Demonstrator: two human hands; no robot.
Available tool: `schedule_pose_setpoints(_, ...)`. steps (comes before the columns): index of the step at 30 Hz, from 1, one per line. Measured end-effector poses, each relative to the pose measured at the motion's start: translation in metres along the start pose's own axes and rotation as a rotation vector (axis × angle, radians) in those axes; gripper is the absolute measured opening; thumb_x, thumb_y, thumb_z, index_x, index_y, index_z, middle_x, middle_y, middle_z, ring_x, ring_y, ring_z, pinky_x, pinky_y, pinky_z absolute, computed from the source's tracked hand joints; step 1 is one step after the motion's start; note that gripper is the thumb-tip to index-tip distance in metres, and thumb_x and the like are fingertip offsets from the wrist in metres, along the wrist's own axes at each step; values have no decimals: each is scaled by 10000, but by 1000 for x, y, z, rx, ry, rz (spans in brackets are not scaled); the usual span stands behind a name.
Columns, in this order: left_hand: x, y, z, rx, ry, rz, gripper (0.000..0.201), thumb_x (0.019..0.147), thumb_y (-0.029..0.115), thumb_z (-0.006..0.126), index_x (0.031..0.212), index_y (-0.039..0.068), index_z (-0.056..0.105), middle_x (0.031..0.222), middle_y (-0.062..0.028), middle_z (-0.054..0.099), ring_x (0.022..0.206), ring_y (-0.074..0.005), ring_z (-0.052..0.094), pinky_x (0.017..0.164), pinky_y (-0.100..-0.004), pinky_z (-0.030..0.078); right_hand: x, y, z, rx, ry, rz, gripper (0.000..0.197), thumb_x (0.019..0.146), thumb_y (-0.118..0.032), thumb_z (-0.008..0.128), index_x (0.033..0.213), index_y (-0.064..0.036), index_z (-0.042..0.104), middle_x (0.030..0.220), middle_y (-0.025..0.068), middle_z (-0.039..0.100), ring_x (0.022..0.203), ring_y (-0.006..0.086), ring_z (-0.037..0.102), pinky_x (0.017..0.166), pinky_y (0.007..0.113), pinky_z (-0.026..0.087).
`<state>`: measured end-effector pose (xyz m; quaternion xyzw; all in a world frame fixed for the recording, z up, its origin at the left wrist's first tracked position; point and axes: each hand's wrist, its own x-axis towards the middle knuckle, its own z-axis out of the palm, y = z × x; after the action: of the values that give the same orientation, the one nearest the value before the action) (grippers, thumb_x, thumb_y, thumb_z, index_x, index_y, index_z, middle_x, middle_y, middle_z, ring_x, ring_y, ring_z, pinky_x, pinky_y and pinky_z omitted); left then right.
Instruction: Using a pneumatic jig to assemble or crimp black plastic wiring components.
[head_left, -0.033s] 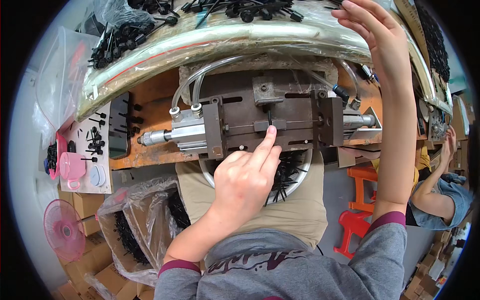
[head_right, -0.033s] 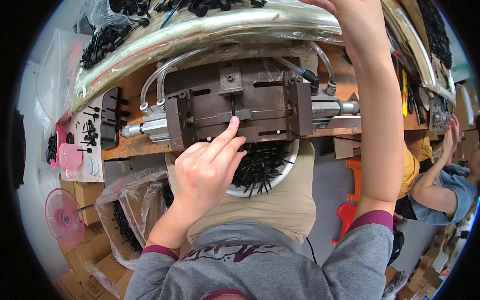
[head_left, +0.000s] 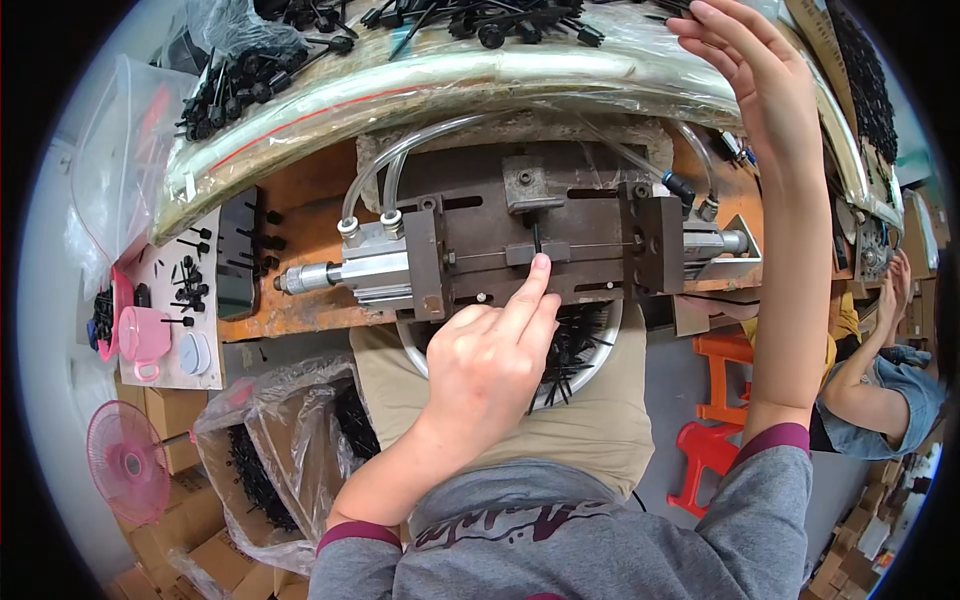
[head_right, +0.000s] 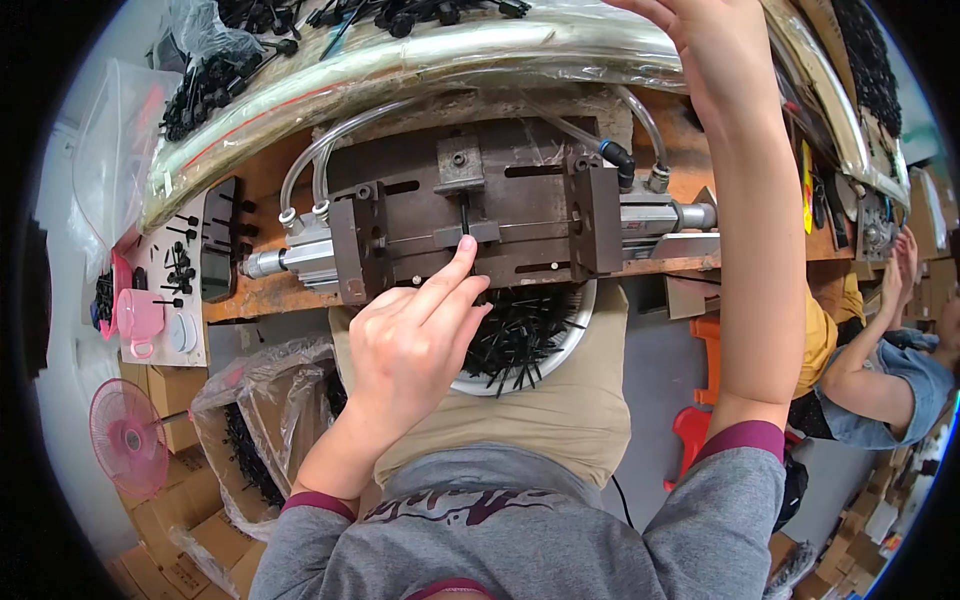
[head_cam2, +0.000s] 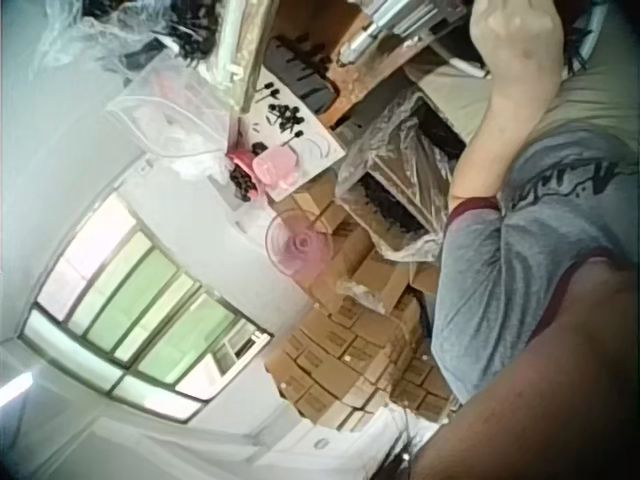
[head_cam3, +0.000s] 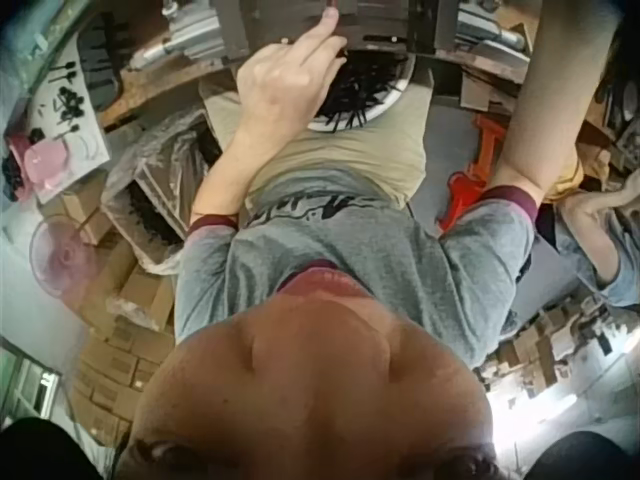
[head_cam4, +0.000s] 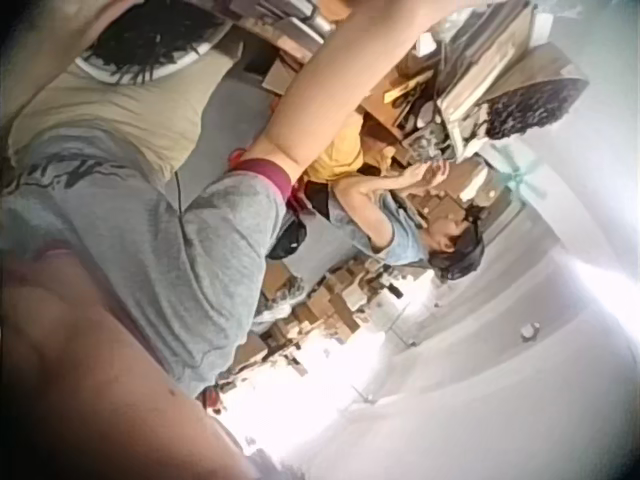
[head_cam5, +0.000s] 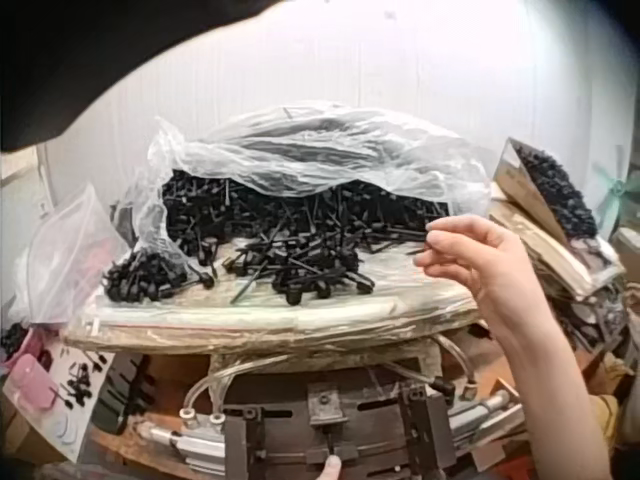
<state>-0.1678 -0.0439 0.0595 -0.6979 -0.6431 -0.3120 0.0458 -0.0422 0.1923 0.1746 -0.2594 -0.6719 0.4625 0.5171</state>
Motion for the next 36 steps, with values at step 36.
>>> schedule_pose_setpoints(36,-10,-4,-36,-636,107,-247,360,633,-40,831,975,25,737,1084,-129,649,803,-167,669,674,-245,571,-144,3,-29,377,-119,468,249,882,-56,596,1093,75,619,937,145,675,716,181,679,653,257,553)
